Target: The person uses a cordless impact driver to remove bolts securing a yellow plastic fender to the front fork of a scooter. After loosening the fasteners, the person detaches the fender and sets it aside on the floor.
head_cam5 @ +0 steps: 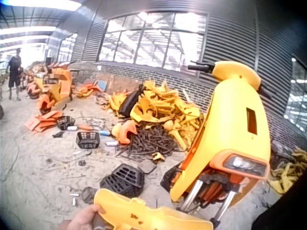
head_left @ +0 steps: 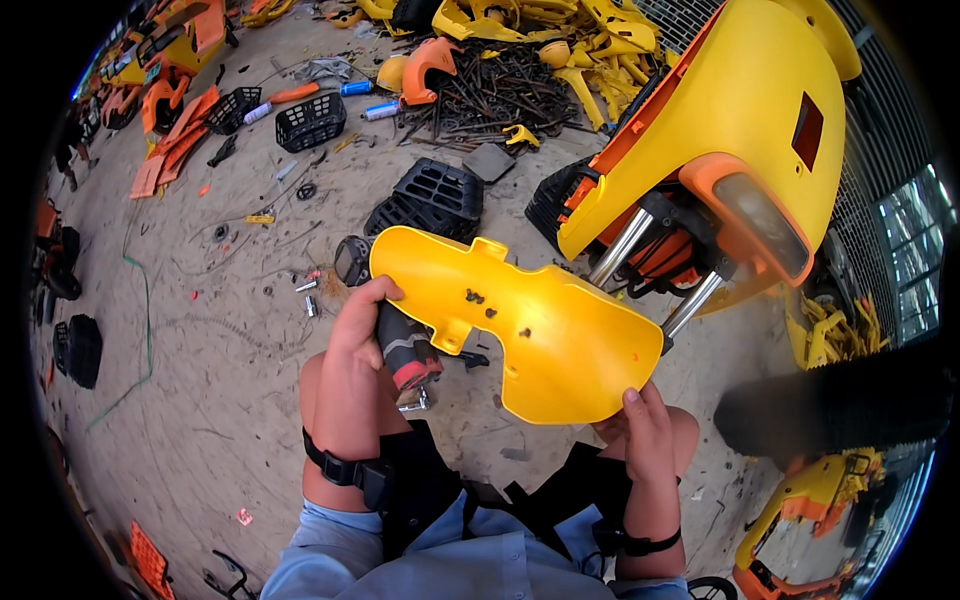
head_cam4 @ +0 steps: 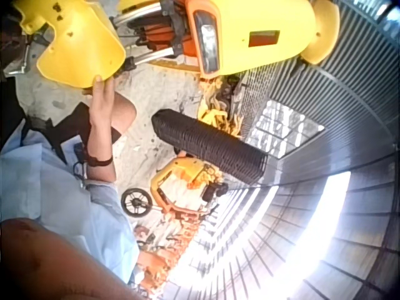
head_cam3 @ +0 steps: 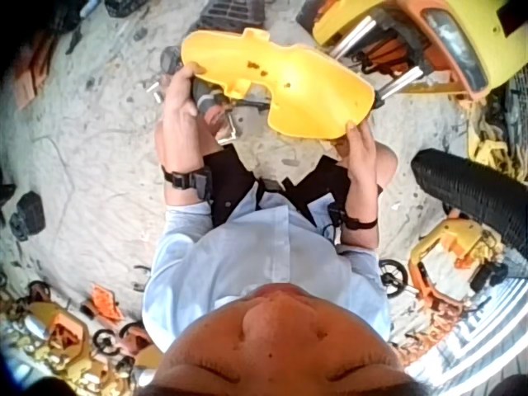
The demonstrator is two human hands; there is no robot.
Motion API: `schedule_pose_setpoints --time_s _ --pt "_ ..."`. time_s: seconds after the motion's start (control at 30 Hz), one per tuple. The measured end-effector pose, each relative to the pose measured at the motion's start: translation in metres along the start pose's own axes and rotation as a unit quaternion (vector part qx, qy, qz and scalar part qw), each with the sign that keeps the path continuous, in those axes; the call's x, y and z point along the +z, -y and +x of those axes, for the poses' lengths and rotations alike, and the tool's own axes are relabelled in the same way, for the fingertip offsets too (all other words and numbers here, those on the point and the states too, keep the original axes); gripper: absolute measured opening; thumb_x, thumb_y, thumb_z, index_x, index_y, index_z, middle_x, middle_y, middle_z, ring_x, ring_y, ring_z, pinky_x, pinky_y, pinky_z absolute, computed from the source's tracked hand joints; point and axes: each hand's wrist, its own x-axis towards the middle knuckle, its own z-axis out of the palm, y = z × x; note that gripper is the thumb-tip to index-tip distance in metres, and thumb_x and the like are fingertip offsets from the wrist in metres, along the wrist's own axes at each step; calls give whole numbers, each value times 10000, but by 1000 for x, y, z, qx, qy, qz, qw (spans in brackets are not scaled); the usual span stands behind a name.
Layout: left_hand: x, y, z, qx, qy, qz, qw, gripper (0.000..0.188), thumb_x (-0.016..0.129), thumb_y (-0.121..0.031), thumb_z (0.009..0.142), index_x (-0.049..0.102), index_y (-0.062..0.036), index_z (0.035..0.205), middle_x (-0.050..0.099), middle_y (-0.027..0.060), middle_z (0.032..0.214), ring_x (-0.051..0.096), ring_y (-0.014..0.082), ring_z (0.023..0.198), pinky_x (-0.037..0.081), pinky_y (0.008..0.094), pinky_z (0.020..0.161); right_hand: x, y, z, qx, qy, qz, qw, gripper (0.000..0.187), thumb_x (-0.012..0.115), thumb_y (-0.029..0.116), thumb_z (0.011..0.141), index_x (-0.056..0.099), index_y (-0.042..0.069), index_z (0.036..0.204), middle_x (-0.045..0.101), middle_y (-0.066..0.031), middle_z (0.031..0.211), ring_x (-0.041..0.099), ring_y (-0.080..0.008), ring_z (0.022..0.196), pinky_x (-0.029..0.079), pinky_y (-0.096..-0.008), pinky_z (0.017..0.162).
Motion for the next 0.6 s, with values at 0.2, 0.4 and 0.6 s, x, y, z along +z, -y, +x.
schedule_pose_setpoints --time_s 0.2,0.4,0.6 --pt "-1 8 5 66 5 13 998 417 641 -296 910 598 33 1163 693 162 1025 699 273 845 603 376 753 2 -15 19 25 -41 -55 997 395 512 222 1038 513 -57 1317 673 -134 1054 662 -215 914 545 -334 739" --pt "3 -4 10 188 -78 -58 977 369 679 -391 935 609 -32 983 660 96 892 687 213 826 567 316 665 42 3 12 95 77 168 978 356 503 203 981 542 -28 1249 677 -186 944 654 -255 702 522 -340 570" --pt "-30 -5 36 264 -191 -186 927 156 621 -102 880 559 -5 984 627 124 926 632 231 869 558 406 737 130 5 58 88 78 223 968 331 477 204 1025 527 -17 1266 664 -173 1027 645 -260 859 529 -413 793"
